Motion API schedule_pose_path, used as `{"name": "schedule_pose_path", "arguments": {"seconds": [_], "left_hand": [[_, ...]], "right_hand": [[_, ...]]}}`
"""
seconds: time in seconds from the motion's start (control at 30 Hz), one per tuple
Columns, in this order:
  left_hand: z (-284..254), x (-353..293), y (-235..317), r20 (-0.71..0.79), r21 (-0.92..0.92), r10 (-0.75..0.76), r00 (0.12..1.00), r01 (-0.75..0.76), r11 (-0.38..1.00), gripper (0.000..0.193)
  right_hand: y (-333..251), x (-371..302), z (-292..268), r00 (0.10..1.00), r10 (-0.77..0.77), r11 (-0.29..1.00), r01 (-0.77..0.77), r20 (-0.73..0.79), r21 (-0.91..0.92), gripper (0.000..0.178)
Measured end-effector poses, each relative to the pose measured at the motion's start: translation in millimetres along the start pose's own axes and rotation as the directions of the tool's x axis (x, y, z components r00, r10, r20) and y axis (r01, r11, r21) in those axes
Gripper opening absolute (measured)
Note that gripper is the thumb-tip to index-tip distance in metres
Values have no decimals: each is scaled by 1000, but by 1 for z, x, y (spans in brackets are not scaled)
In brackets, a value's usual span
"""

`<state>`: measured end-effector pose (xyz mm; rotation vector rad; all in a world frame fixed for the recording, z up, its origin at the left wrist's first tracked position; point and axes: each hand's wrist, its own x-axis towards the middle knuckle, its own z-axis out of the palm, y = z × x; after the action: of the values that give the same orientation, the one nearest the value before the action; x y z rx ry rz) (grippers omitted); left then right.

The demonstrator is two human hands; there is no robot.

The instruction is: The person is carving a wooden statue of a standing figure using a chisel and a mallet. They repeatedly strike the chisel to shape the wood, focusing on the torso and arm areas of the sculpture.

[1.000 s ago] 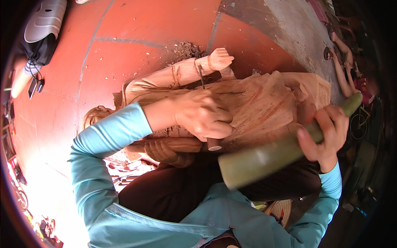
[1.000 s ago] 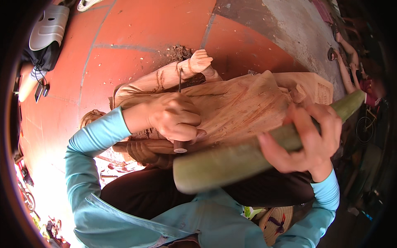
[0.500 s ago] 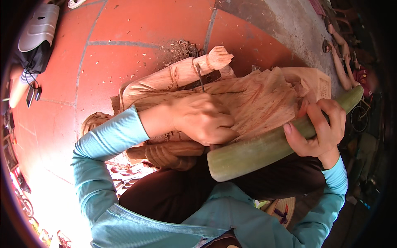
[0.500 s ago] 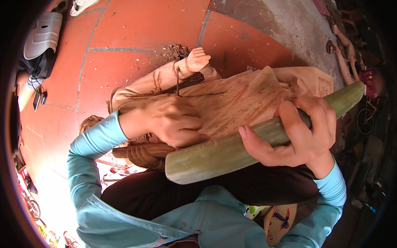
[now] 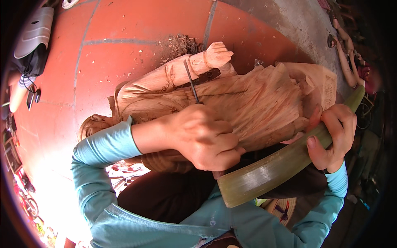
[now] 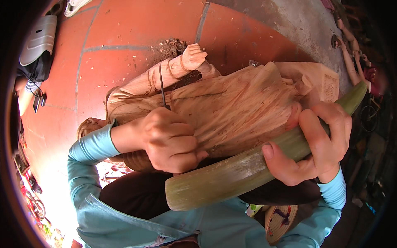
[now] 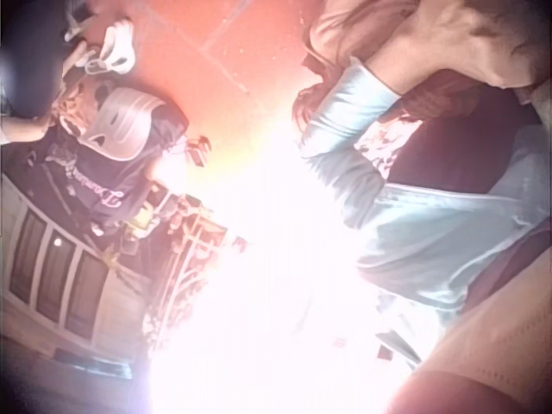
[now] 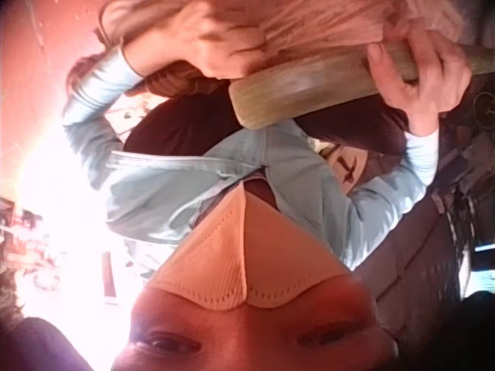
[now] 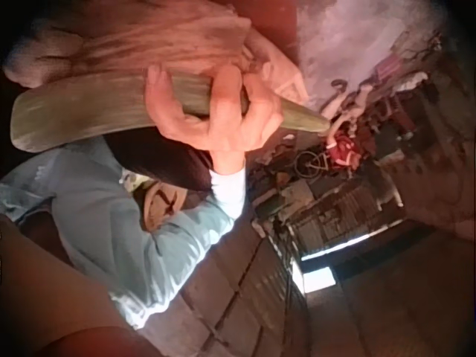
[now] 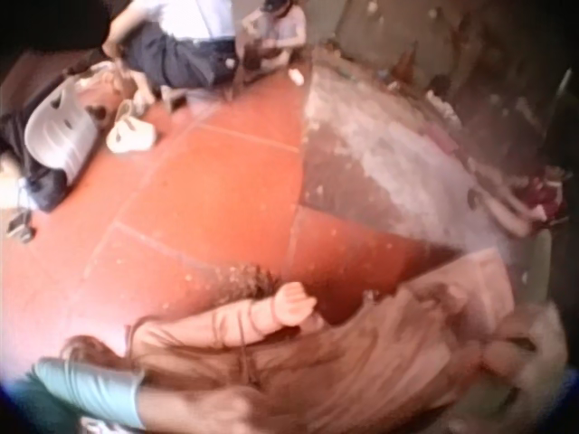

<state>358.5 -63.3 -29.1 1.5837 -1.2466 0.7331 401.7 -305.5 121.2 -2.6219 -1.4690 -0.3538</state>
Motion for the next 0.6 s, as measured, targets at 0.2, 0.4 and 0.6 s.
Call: {"name": "schedule_pose_path", "arguments": {"seconds": [0.2, 0.4, 0.6], "left_hand": [[4, -5, -16, 23, -147, 11, 1000, -8, 989, 40], [2, -3, -18, -58, -188, -31, 998, 19, 982, 44], [-9, -1, -22, -48, -202, -98, 994, 87, 976, 44]], "right_hand": [[3, 3, 2, 990, -143, 989, 143, -14, -27, 45], [3, 2, 3, 992, -128, 992, 128, -18, -6, 54], [10, -1, 19, 972, -178, 984, 179, -156, -10, 76]]}}
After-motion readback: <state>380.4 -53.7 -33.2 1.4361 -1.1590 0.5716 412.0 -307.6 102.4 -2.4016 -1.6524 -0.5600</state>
